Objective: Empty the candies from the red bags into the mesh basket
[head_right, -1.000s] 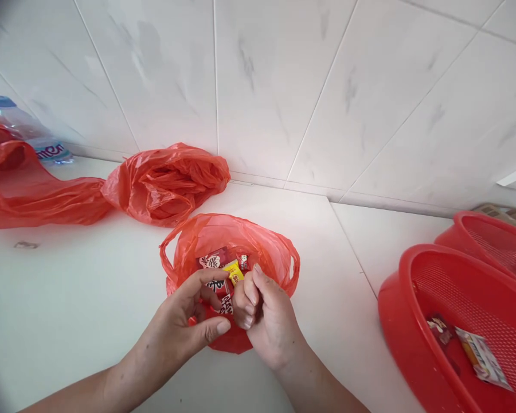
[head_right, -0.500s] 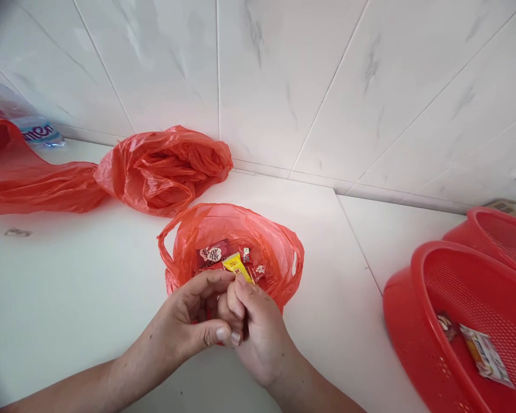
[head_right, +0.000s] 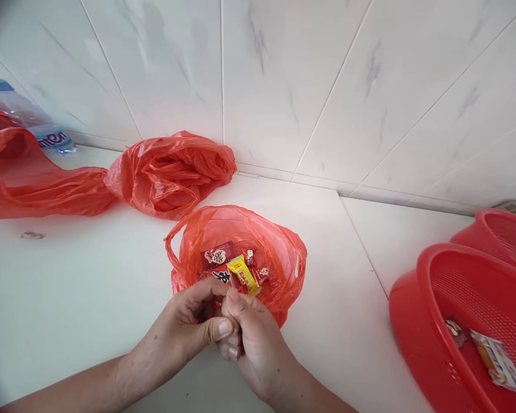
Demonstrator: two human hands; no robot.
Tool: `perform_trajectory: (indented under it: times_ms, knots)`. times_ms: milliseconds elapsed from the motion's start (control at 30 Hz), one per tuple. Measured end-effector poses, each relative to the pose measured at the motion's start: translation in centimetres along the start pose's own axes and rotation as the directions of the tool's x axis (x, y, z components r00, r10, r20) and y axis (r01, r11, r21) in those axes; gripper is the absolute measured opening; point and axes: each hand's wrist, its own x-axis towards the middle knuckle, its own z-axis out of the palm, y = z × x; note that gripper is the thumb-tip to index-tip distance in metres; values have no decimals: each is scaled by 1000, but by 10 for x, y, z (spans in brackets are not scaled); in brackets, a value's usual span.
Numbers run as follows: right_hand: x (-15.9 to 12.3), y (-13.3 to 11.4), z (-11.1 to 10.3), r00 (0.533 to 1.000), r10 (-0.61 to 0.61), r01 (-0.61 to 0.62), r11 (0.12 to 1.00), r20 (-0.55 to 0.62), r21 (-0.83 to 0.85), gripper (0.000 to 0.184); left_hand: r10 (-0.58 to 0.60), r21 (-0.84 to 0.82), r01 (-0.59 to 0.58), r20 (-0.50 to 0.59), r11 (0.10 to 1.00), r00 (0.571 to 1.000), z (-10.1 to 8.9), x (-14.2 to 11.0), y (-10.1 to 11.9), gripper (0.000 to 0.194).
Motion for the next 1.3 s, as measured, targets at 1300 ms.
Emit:
perform_trajectory:
  times_ms: [1300]
  knots:
    - [7,-70,-53,846,-531,-171,-180,-50,-969,9,207,741,-654,671,-151,712,-20,-2,3,20]
